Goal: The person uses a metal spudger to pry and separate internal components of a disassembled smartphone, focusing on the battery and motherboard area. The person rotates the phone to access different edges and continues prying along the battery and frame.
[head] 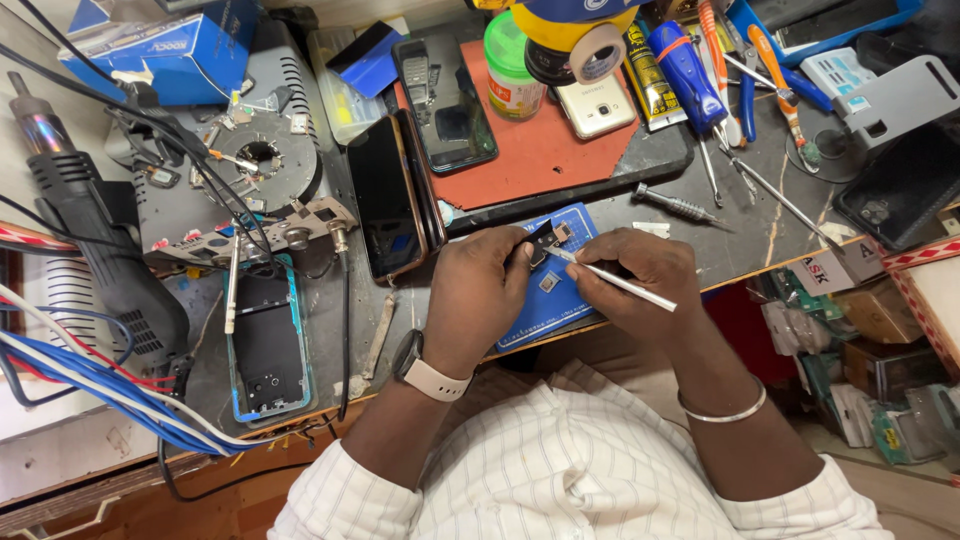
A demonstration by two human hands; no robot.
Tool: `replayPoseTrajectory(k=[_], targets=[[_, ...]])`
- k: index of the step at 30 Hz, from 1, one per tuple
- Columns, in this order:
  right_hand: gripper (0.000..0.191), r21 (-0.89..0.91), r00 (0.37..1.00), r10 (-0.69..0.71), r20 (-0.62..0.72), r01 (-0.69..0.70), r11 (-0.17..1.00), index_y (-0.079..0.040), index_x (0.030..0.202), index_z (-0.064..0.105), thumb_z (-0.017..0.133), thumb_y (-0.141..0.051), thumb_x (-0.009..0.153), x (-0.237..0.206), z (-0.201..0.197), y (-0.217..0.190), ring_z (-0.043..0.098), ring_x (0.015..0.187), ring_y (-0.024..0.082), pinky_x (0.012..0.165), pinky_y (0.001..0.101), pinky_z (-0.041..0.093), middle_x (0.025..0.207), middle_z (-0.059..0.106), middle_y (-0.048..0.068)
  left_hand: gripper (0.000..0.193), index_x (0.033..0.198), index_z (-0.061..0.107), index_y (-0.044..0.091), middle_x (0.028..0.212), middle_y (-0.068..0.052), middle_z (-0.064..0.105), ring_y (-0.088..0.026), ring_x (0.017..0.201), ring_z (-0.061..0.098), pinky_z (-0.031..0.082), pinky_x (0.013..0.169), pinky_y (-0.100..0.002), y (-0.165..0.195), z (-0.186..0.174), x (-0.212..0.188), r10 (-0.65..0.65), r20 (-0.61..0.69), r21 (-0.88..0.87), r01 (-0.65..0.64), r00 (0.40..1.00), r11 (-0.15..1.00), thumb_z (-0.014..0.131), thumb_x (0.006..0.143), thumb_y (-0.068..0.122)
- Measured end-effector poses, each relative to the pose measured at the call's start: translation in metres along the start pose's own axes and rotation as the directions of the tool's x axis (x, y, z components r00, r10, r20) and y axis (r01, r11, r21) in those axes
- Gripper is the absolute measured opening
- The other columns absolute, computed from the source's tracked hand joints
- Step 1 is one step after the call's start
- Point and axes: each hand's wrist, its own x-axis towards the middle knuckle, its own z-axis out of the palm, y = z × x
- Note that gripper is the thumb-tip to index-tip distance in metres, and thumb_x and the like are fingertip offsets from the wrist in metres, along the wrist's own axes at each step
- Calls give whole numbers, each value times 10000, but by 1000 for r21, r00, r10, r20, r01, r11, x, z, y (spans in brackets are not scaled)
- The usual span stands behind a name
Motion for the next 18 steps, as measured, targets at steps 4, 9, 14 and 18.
replayPoseTrajectory(k=[4,9,14,18], targets=[[141,18,1000,23,-20,-23,1000,-30,891,720,833,-83,826,0,0,-3,764,789,179,684,290,597,907,765,116,106,956,731,16,854,-166,727,-325,740,721,558,687,-411,1,0,-1,-46,24,-2,46,999,999,701,922,112],[133,23,999,43,-19,-42,999,-27,898,731,835,-75,833,0,0,-5,751,771,162,680,279,586,895,764,112,106,960,733,16,864,-167,729,-333,755,720,560,693,-413,0,0,0,-8,17,-3,8,1000,1000,701,917,107],[130,80,999,41,-12,-40,996,-10,919,733,828,-70,854,-5,-2,7,710,711,130,634,250,544,883,756,99,102,968,734,17,867,-167,731,-331,753,721,562,696,-410,-1,-1,-2,6,15,-12,-6,1000,1000,709,914,99],[99,375,983,174,-63,-138,917,14,1048,700,715,-42,967,-16,-6,26,674,828,112,753,234,545,962,732,103,110,981,733,13,876,-162,734,-315,756,731,569,690,-391,-1,-2,-2,16,-11,-65,-17,1000,998,717,911,97]])
